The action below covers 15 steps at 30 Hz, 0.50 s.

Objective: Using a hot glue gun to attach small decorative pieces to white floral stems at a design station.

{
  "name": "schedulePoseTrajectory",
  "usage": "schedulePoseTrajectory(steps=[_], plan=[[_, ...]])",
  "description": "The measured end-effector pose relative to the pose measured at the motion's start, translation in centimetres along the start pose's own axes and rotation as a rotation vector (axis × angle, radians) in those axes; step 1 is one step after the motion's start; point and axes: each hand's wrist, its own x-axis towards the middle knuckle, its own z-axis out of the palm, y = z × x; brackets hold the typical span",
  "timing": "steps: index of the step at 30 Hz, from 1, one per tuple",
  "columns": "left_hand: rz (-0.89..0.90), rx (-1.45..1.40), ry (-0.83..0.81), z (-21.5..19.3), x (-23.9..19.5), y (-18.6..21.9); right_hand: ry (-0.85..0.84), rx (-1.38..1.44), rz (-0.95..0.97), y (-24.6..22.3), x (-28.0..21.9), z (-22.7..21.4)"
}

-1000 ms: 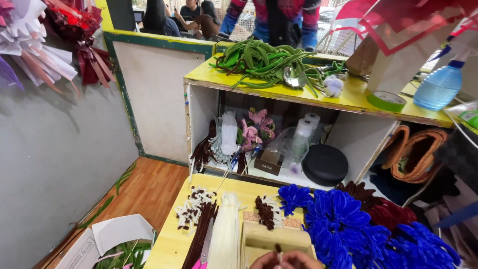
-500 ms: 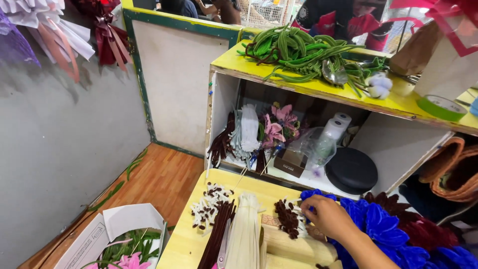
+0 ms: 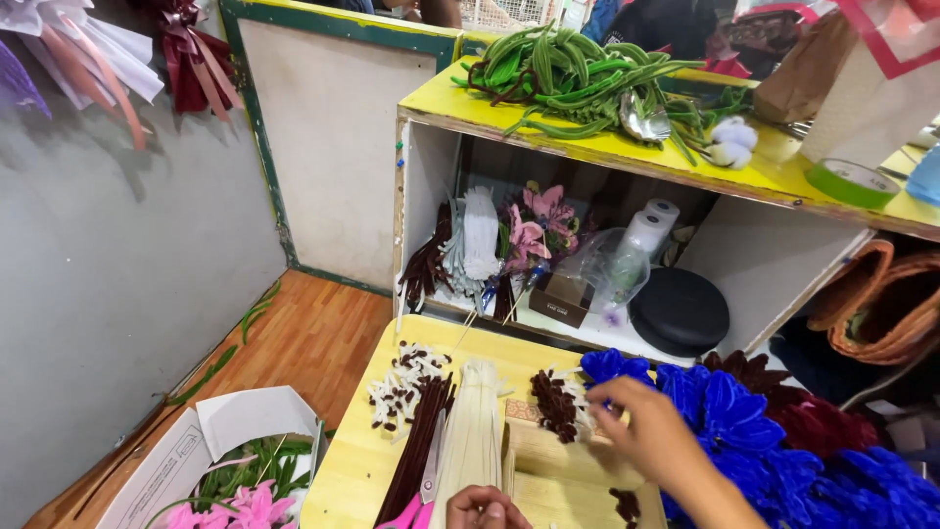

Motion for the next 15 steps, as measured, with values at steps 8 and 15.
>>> schedulePoseTrajectory(steps=[8, 15], plan=[[0.093, 0.003, 0.194, -0.1, 0.3, -0.3, -0.266, -0.048, -0.043, -2.1, -5.4, 6.4], [0.118, 0.044, 0.218, 0.6, 0.3, 0.1, -0.23, -0.187, -0.368, -1.0, -3.2, 12.4]])
